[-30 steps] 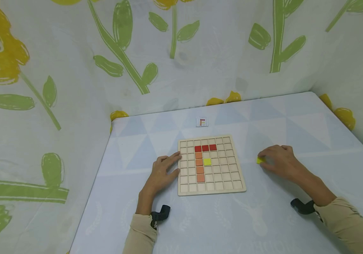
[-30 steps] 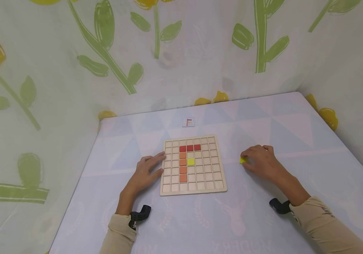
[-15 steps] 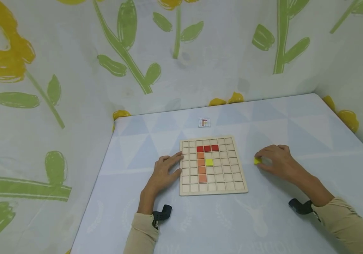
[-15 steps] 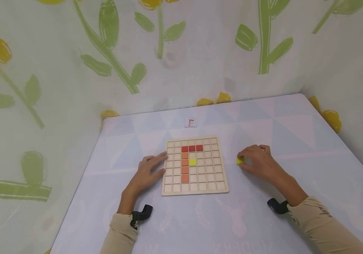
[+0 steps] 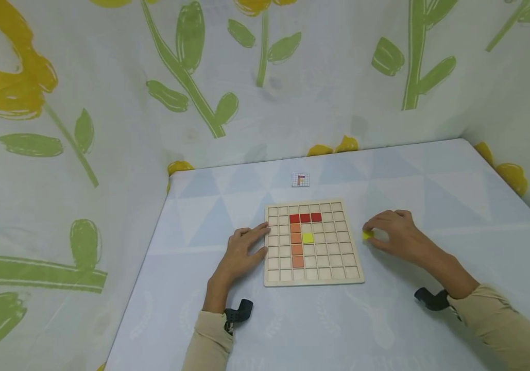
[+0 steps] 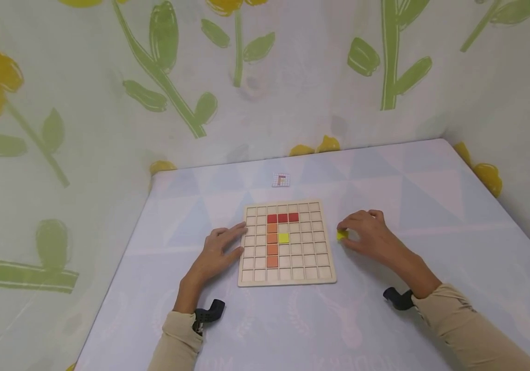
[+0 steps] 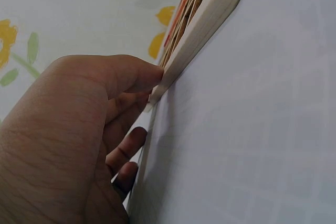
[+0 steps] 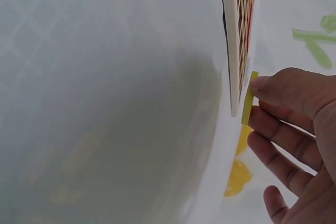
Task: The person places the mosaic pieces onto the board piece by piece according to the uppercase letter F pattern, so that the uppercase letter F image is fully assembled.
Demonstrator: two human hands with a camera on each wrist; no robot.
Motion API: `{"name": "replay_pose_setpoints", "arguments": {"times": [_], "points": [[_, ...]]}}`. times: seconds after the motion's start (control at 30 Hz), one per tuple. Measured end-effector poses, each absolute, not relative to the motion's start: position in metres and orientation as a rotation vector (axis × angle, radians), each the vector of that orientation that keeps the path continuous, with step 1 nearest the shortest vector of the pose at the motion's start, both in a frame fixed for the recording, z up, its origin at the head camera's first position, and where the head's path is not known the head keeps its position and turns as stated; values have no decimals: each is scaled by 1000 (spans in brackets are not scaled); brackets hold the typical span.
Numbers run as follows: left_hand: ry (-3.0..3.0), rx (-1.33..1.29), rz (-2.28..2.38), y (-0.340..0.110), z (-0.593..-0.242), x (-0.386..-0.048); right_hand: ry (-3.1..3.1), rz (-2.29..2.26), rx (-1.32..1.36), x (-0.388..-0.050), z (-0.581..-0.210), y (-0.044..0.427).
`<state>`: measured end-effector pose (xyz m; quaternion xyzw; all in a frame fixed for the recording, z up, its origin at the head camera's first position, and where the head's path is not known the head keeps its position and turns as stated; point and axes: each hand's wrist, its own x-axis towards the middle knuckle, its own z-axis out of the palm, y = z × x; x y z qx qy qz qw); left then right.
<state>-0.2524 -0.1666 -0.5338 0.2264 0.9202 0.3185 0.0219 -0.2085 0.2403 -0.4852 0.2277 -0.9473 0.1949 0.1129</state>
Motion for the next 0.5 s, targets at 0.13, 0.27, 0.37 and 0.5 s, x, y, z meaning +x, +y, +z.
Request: {"name": "replay_pose_setpoints", "arguments": {"times": [0.13, 0.27, 0.37, 0.5], "points": [[2852, 714, 988, -166, -533, -253, -2795, 578, 679, -211, -483, 235], [2845, 722, 989, -167, -532, -252, -2815, 584, 686, -214, -482, 229], [2849, 721, 985, -167, -533, -252, -2829, 587, 696, -218, -482, 224], [2864, 716, 971, -167, -535, -253, -2831, 589, 727, -223, -482, 216]]}}
